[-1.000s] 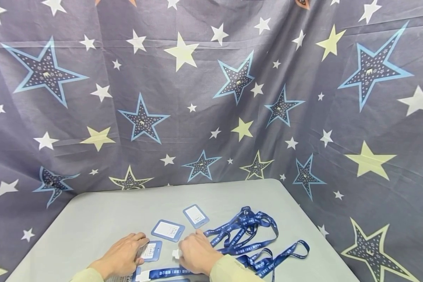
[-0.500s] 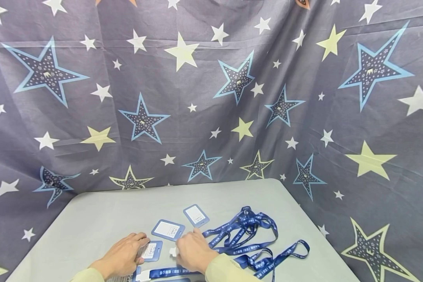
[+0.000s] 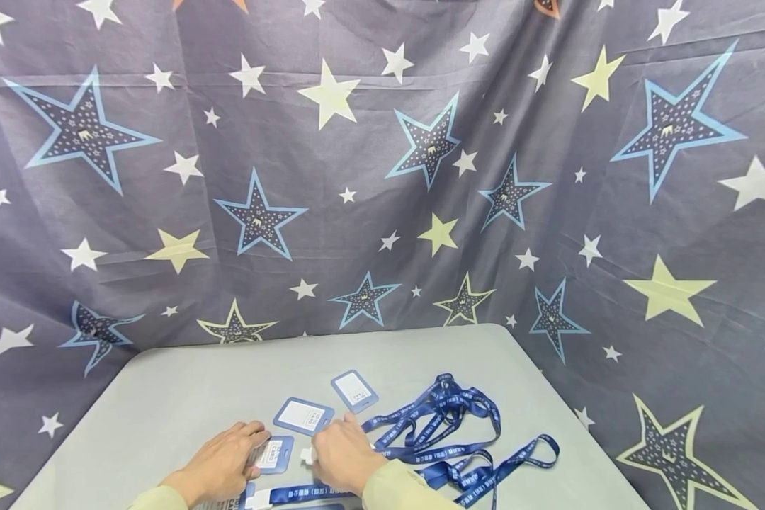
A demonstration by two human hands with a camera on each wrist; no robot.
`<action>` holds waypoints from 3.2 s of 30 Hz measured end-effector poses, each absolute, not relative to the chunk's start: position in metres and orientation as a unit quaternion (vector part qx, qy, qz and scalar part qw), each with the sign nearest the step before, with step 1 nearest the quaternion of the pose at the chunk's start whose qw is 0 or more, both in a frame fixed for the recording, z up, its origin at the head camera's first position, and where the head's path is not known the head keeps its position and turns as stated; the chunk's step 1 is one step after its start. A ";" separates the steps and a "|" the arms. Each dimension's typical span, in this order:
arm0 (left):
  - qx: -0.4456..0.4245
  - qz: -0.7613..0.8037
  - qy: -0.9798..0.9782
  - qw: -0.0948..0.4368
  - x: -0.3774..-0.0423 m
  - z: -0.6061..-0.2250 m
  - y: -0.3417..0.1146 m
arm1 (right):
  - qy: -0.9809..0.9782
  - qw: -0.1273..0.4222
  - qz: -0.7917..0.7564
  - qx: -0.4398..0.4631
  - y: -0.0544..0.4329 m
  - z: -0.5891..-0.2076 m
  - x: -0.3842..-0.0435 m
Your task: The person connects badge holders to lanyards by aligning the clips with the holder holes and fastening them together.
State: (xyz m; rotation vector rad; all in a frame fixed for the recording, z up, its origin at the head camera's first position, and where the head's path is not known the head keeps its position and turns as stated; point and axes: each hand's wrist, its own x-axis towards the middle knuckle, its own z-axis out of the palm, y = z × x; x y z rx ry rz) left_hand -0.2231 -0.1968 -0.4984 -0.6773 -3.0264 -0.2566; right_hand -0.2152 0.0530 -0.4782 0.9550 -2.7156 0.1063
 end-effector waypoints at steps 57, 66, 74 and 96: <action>-0.236 -0.063 -0.969 0.042 -0.220 -0.499 -0.196 | -0.948 0.079 -0.057 0.302 0.017 -0.484 -0.232; -0.235 -0.067 -0.969 0.045 -0.220 -0.498 -0.195 | -0.943 0.095 -0.077 0.311 0.016 -0.483 -0.231; -0.230 -0.071 -0.970 0.041 -0.219 -0.498 -0.195 | -0.942 0.095 -0.096 0.308 0.013 -0.482 -0.229; -0.233 -0.056 -0.970 0.036 -0.220 -0.496 -0.195 | -0.924 0.133 -0.120 0.337 0.010 -0.490 -0.229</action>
